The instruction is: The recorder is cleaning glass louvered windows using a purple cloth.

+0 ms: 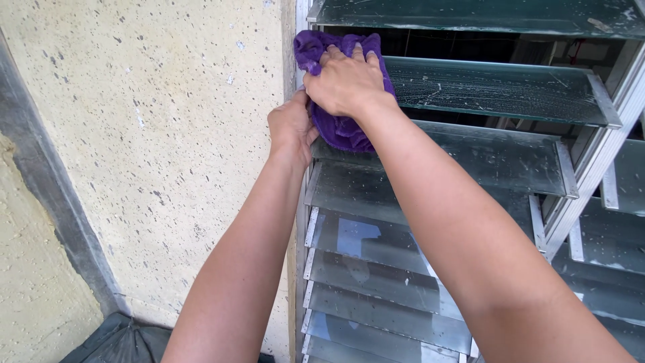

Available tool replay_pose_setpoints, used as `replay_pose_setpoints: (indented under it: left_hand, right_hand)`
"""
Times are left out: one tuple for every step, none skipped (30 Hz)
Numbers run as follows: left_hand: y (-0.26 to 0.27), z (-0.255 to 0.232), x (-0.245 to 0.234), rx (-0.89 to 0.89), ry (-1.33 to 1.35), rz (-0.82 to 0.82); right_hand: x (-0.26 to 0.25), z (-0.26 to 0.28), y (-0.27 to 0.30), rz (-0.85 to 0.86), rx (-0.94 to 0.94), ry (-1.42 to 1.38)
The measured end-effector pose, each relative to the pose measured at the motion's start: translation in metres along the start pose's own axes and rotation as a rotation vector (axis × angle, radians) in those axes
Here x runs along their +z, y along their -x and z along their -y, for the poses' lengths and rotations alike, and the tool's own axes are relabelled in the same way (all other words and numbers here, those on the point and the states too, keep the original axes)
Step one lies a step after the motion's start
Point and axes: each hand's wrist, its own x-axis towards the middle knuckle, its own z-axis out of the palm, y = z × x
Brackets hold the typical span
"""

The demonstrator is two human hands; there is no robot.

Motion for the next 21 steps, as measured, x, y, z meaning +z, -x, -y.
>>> replay_pose_setpoints:
  left_hand:
    - [0.002,-0.001,0.001,-0.001,-0.012,-0.014]
    - [0.001,-0.001,0.001,0.0,-0.012,-0.016]
    - [0.001,-0.001,0.0,0.002,-0.006,-0.017]
    - [0.001,-0.002,0.001,0.005,0.0,-0.017]
    - [0.001,-0.003,0.0,0.006,0.0,-0.017]
    - [0.002,-0.001,0.0,-0.007,-0.003,-0.015]
    - [0.004,0.001,0.0,-0.02,-0.007,-0.013]
    - [0.003,0.001,-0.001,-0.02,-0.009,-0.01]
    - [0.001,0.001,-0.001,-0.007,-0.009,-0.008]
    - [-0.001,0.001,0.0,0.005,-0.008,-0.006]
    - [-0.001,0.002,0.0,0.004,-0.008,-0.002]
    - [0.0,0.003,0.0,0.021,-0.014,-0.001]
    - [0.0,0.005,0.0,0.039,-0.021,0.0]
    - [-0.001,0.006,0.001,0.038,-0.021,0.002]
    - [-0.001,0.006,0.001,0.028,0.006,-0.012]
    - [-0.002,0.007,0.0,0.019,0.033,-0.031]
    - [-0.001,0.008,0.001,0.019,0.034,-0.033]
    - [-0.001,0.007,0.001,0.032,0.037,-0.049]
    - [-0.001,0.006,0.001,0.044,0.041,-0.066]
    - [-0.002,0.007,0.001,0.047,0.039,-0.068]
    - [-0.004,0.008,0.0,0.051,0.025,-0.062]
  right_hand:
    - [-0.001,0.0,-0.008,0.041,0.012,0.009]
    - [-0.002,0.001,-0.012,0.041,0.011,0.008]
    - [-0.003,0.001,-0.016,0.061,0.036,-0.011]
    - [-0.005,0.001,-0.021,0.079,0.061,-0.03]
    - [-0.006,0.001,-0.021,0.078,0.059,-0.03]
    - [-0.006,0.0,-0.019,0.062,0.044,-0.013]
    - [-0.006,-0.002,-0.016,0.045,0.028,0.005]
    - [-0.004,-0.005,-0.013,0.043,0.031,0.004]
    - [-0.002,-0.008,-0.009,-0.01,-0.019,-0.02]
    - [0.0,-0.012,-0.006,-0.063,-0.069,-0.042]
    - [-0.003,-0.01,0.006,-0.064,-0.066,-0.04]
    - [-0.005,-0.009,0.018,-0.1,-0.105,-0.083]
    - [-0.007,-0.008,0.031,-0.136,-0.144,-0.125]
    - [-0.005,-0.01,0.037,-0.137,-0.142,-0.124]
    - [-0.004,-0.012,0.043,-0.174,-0.202,-0.098]
    - [-0.001,-0.013,0.049,-0.21,-0.266,-0.074]
    - [0.003,-0.015,0.043,-0.208,-0.267,-0.074]
    - [0.006,-0.015,0.035,-0.2,-0.236,-0.055]
    - [0.009,-0.015,0.027,-0.191,-0.205,-0.035]
    - [0.016,-0.019,0.009,-0.192,-0.207,-0.038]
    - [0.024,-0.023,-0.009,-0.208,-0.196,-0.029]
